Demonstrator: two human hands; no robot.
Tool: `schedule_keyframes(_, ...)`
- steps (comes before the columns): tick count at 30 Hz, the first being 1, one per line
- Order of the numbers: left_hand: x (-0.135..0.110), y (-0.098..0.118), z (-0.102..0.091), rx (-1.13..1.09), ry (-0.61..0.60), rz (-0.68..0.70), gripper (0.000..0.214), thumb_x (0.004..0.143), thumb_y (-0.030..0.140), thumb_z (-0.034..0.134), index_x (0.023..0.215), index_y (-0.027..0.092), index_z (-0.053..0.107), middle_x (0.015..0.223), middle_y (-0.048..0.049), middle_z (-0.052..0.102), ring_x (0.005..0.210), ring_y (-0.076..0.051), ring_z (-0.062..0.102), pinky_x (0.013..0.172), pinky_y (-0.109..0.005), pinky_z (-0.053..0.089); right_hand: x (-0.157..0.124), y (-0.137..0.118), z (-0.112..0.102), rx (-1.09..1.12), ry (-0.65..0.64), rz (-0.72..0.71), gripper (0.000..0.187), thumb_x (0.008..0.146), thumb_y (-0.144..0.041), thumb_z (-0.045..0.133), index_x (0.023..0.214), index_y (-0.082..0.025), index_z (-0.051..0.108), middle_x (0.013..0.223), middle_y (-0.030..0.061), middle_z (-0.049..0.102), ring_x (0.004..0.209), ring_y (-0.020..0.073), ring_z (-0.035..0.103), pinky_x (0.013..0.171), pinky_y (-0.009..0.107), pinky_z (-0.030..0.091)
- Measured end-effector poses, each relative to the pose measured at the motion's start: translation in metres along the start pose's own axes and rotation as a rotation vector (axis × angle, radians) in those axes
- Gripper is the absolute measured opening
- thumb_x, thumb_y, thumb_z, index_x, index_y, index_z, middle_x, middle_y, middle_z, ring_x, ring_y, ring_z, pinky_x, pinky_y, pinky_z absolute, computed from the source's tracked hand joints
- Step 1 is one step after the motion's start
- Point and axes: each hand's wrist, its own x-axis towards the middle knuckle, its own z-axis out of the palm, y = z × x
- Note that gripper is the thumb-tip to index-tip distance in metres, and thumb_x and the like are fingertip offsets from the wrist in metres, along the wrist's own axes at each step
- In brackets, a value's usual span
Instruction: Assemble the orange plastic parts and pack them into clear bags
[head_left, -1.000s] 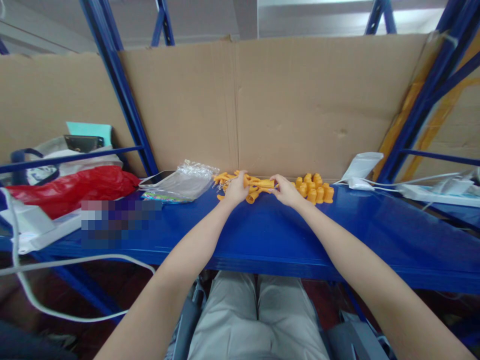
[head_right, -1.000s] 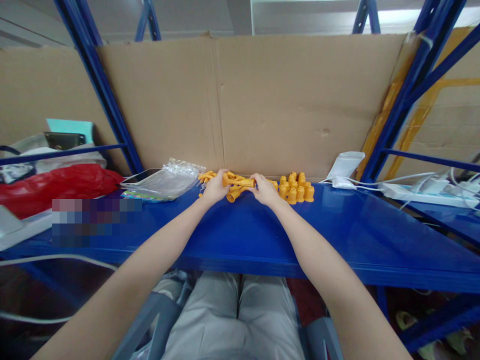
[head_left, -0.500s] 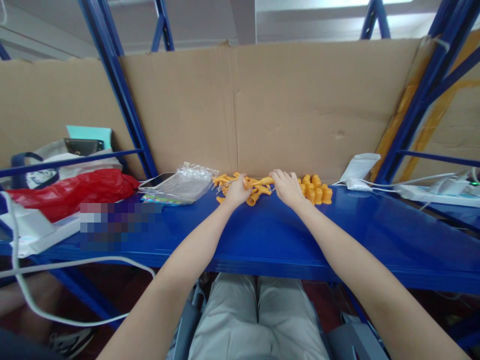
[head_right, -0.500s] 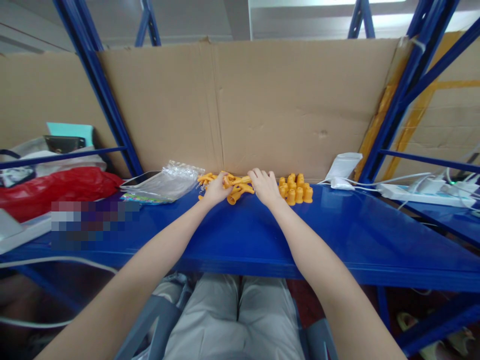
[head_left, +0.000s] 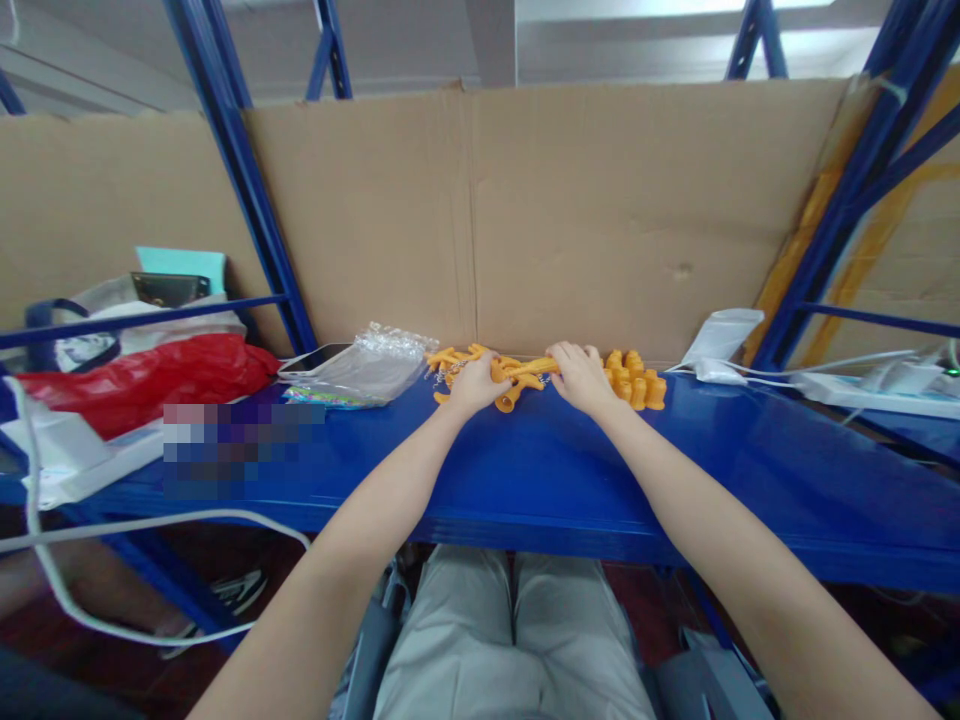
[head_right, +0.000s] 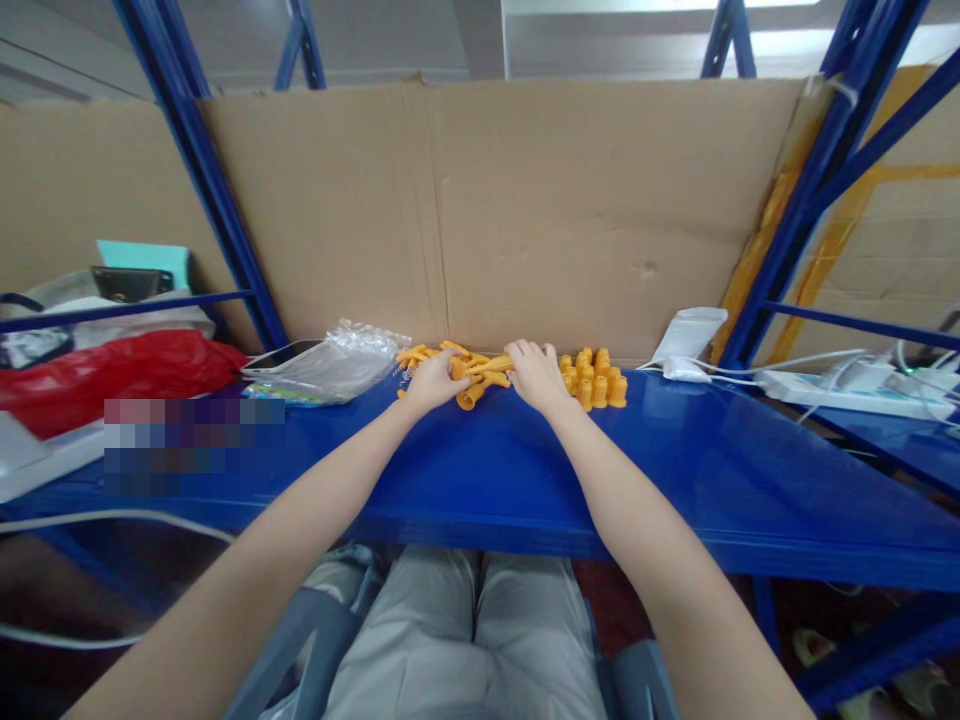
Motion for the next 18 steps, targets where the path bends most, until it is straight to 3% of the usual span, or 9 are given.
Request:
schedule_keyframes(6,-0.003,0.005,-0.002,0.044,-0.019,0.061,0.050,0.075,0.027,0.066,0.123,0.015,0.056,0.097,-0.0079,0.071,0.094,-0.023,0.066,0.084,-0.031,0.049,-0.002,-0.009,0.008,0.092,-0.094,-0.045,0.025,0.091,-0.029,0.051,0.109,-0.015,0.061,0.109,0.0149,0.067,0.107,0.0284,0.054,0.096,0.044,0.028)
schedule_keyframes(18,-0.004,0.006,0.000,0.014,-0.038,0.089,0.047,0.075,0.028,0.066,0.120,0.019,0.058,0.103,-0.0072,0.071,0.100,-0.024,0.066,0.085,-0.031,0.050,0.002,-0.017,0.005,0.106,-0.179,-0.022,0.023,0.093,-0.023,0.047,0.107,-0.017,0.065,0.107,0.0134,0.070,0.106,0.0273,0.059,0.095,0.044,0.030)
